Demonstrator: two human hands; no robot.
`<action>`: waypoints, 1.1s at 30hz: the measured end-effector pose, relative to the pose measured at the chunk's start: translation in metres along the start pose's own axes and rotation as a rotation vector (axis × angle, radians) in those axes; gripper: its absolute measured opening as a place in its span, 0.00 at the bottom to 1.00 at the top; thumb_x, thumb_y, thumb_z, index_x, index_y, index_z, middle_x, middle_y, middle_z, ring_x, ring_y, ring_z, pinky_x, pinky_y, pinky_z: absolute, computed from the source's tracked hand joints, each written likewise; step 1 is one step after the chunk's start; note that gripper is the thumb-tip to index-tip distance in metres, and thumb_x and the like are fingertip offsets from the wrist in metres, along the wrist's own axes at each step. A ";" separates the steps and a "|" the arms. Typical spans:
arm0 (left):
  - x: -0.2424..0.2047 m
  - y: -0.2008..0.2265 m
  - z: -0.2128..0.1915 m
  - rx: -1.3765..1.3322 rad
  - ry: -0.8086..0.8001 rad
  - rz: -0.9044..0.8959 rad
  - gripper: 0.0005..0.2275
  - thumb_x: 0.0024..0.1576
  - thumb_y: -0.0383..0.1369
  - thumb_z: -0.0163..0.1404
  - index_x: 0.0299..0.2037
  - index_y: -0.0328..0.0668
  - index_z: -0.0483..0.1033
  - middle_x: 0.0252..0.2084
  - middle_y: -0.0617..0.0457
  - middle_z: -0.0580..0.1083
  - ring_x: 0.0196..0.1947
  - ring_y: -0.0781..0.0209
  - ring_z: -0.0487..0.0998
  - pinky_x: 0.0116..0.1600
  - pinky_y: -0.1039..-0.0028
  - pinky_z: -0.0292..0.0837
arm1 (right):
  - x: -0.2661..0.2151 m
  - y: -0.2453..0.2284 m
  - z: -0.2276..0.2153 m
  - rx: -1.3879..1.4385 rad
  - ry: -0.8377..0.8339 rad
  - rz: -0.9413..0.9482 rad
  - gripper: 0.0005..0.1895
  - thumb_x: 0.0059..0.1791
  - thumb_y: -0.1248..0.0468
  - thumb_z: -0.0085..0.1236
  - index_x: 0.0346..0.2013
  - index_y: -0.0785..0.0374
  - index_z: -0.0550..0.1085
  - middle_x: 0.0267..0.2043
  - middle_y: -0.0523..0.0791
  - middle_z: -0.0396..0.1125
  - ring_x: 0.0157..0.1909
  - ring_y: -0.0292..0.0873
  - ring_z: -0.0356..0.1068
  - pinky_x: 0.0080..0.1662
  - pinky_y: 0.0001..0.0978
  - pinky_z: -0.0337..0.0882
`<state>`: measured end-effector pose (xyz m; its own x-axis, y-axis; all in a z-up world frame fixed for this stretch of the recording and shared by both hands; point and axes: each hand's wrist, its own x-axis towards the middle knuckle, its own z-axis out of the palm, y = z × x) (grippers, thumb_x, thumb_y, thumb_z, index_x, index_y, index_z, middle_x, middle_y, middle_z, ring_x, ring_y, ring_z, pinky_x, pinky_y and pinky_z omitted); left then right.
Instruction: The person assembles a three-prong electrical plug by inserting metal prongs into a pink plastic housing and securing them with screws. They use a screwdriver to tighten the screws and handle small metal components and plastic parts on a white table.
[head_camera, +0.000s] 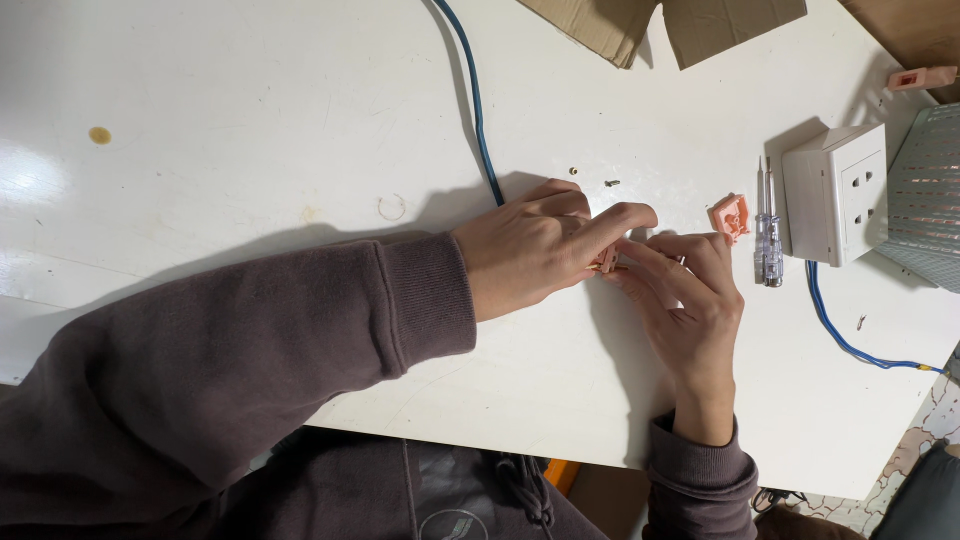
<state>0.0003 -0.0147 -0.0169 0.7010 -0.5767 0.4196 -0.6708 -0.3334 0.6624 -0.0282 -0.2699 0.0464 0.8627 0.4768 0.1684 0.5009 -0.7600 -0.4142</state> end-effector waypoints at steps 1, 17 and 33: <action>0.000 0.001 -0.001 -0.001 0.001 0.000 0.34 0.64 0.16 0.57 0.79 0.41 0.55 0.25 0.55 0.74 0.42 0.48 0.82 0.67 0.62 0.75 | 0.001 -0.003 -0.001 -0.001 -0.001 -0.001 0.15 0.60 0.70 0.73 0.62 0.60 0.84 0.52 0.47 0.69 0.54 0.46 0.68 0.85 0.62 0.56; 0.002 -0.004 -0.011 0.078 0.145 0.142 0.08 0.67 0.28 0.66 0.53 0.47 0.83 0.43 0.61 0.82 0.48 0.53 0.75 0.62 0.62 0.73 | 0.011 -0.006 -0.007 0.128 -0.064 0.159 0.16 0.54 0.64 0.78 0.56 0.56 0.86 0.53 0.45 0.72 0.55 0.45 0.70 0.62 0.37 0.68; 0.034 0.035 -0.033 0.244 0.072 0.119 0.07 0.70 0.26 0.65 0.39 0.42 0.82 0.59 0.55 0.84 0.54 0.51 0.79 0.65 0.55 0.71 | 0.009 0.012 -0.027 0.301 -0.083 0.081 0.13 0.60 0.65 0.68 0.60 0.55 0.77 0.50 0.42 0.75 0.57 0.47 0.74 0.59 0.40 0.63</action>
<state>0.0089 -0.0214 0.0416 0.6230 -0.5711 0.5345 -0.7821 -0.4410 0.4403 -0.0126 -0.2865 0.0672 0.8841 0.4641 0.0553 0.3771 -0.6383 -0.6711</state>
